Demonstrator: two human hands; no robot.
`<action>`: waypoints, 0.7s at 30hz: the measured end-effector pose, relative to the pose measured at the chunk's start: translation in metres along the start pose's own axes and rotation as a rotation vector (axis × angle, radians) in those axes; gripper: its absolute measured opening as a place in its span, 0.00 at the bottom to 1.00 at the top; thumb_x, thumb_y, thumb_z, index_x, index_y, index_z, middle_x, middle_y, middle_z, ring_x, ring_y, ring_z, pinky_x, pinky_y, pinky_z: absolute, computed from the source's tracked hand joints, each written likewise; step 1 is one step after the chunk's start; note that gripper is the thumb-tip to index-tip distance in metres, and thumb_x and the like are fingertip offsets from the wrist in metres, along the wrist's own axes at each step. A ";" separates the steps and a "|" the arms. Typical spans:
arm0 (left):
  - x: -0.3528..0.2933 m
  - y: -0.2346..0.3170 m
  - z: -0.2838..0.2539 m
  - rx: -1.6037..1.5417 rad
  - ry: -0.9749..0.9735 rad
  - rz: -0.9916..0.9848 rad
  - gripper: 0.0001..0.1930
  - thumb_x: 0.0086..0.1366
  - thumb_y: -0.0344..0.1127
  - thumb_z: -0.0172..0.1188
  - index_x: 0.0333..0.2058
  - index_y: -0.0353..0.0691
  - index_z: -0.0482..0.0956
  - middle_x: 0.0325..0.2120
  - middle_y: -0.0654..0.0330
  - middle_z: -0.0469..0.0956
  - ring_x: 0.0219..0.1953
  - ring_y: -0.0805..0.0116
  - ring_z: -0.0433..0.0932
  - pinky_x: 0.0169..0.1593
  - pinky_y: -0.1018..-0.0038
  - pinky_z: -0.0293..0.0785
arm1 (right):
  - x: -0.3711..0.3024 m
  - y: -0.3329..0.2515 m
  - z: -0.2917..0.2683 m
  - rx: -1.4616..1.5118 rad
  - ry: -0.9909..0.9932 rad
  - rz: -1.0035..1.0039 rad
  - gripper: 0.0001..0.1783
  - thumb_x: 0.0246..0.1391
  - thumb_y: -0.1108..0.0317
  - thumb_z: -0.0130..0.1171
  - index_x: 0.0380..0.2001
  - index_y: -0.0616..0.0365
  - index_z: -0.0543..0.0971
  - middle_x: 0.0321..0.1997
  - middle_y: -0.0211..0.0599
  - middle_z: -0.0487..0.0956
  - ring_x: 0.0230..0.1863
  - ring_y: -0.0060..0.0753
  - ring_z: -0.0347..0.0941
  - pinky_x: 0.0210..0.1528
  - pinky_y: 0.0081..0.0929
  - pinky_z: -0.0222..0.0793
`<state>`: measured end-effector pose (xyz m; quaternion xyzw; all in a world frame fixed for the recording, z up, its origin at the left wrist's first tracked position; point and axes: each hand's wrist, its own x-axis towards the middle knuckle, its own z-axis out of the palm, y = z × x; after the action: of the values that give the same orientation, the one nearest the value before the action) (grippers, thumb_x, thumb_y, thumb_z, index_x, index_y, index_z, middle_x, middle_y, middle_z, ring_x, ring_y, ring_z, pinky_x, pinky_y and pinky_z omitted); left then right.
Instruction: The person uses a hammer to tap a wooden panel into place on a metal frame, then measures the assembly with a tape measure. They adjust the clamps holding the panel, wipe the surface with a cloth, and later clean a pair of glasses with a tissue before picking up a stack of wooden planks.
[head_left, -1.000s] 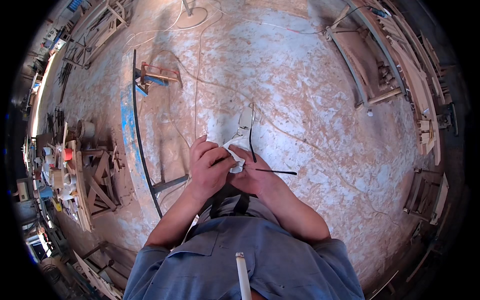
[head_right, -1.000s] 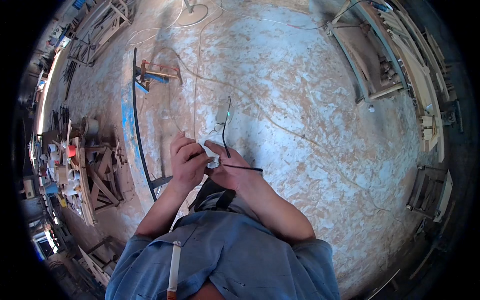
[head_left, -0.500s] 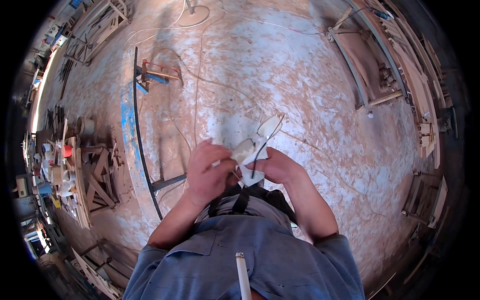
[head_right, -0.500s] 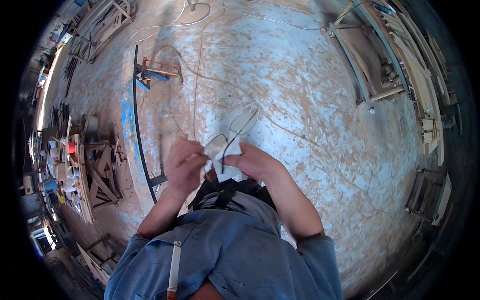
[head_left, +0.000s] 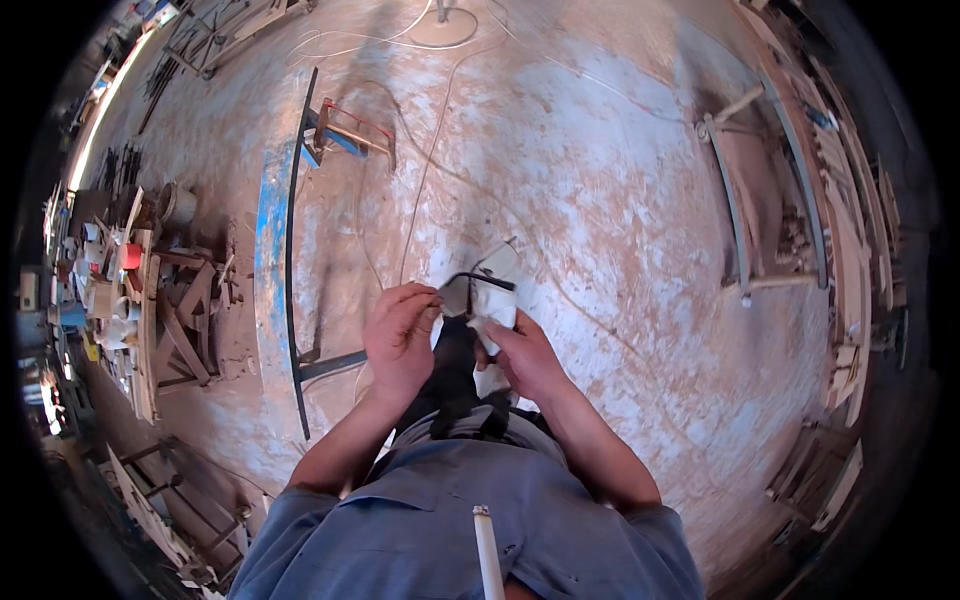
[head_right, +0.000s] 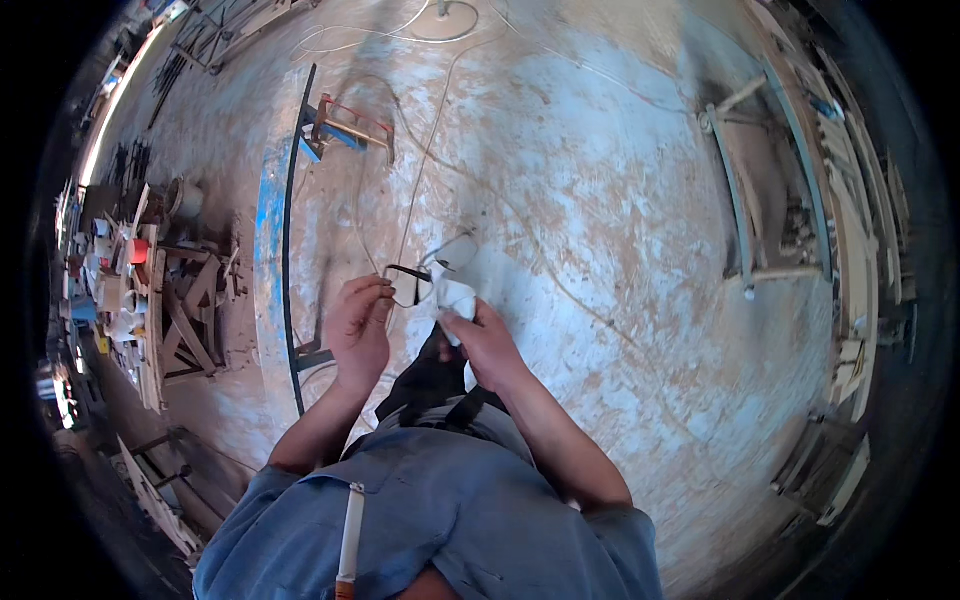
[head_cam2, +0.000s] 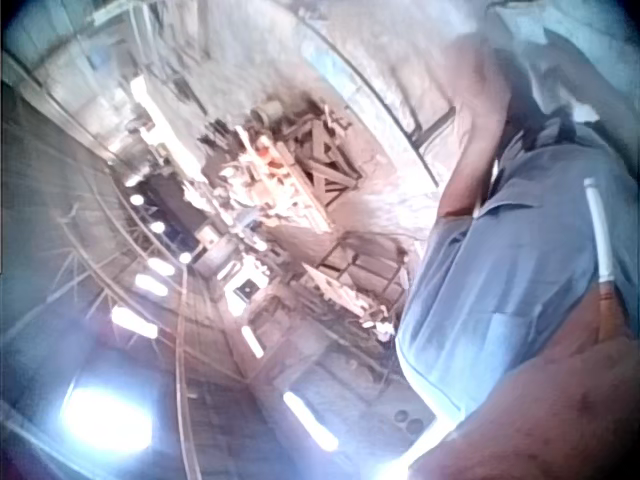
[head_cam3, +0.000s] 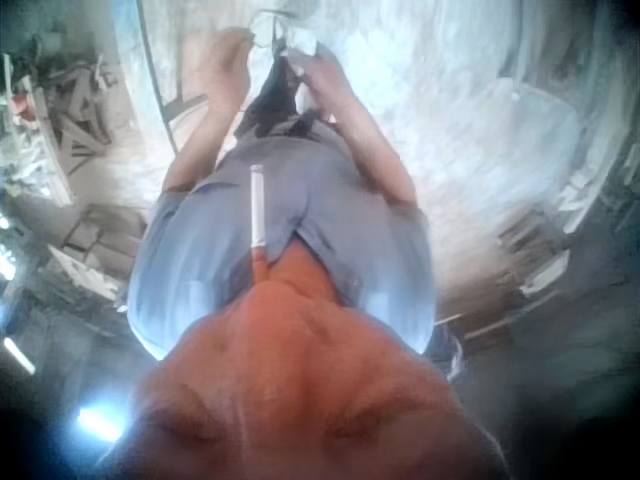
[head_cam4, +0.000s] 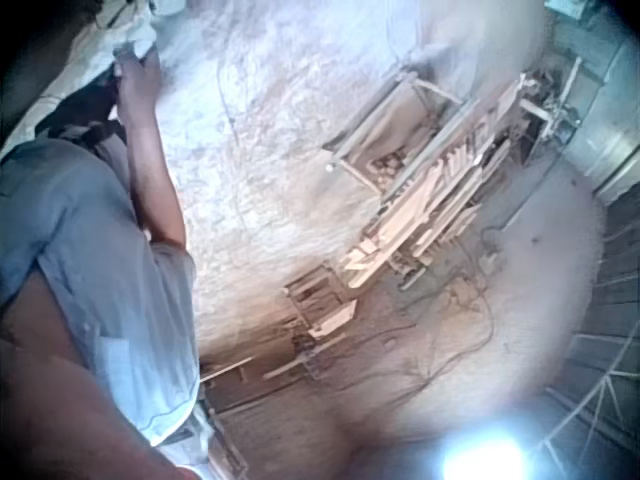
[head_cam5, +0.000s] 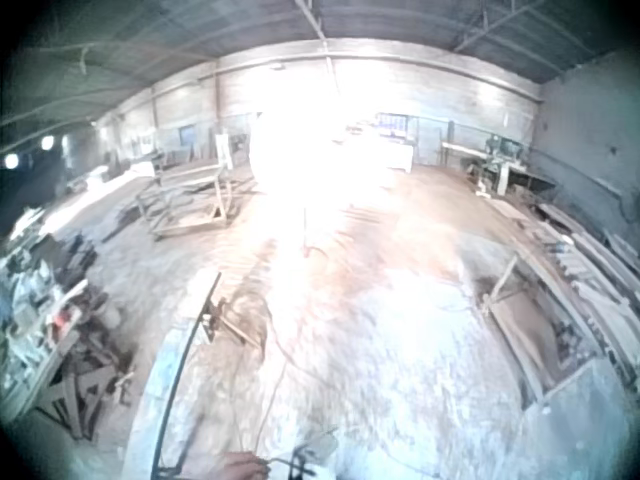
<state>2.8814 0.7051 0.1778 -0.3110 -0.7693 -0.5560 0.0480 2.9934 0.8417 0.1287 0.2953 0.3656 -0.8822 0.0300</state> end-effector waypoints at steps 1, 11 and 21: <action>0.013 -0.009 0.002 0.011 -0.004 -0.004 0.07 0.55 0.21 0.62 0.34 0.33 0.80 0.35 0.53 0.78 0.37 0.60 0.78 0.40 0.73 0.74 | 0.011 -0.009 0.009 0.064 -0.082 -0.011 0.16 0.61 0.67 0.52 0.52 0.57 0.69 0.40 0.39 0.78 0.34 0.35 0.76 0.34 0.37 0.73; 0.146 -0.092 -0.021 0.143 0.094 -0.037 0.08 0.55 0.21 0.62 0.35 0.34 0.80 0.35 0.54 0.78 0.37 0.58 0.78 0.40 0.71 0.74 | 0.146 -0.105 0.097 0.345 -0.119 0.164 0.20 0.66 0.59 0.42 0.55 0.59 0.69 0.51 0.41 0.76 0.52 0.42 0.74 0.55 0.45 0.70; 0.265 -0.152 -0.001 0.352 0.099 0.186 0.12 0.45 0.24 0.65 0.32 0.41 0.81 0.34 0.58 0.79 0.38 0.58 0.77 0.44 0.61 0.75 | 0.290 -0.166 0.146 0.360 -0.079 0.275 0.12 0.62 0.58 0.54 0.44 0.51 0.76 0.42 0.27 0.78 0.44 0.26 0.74 0.47 0.36 0.71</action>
<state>2.5878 0.7883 0.1638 -0.3401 -0.8192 -0.4207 0.1905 2.6372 0.9141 0.1569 0.3083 0.1570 -0.9316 0.1110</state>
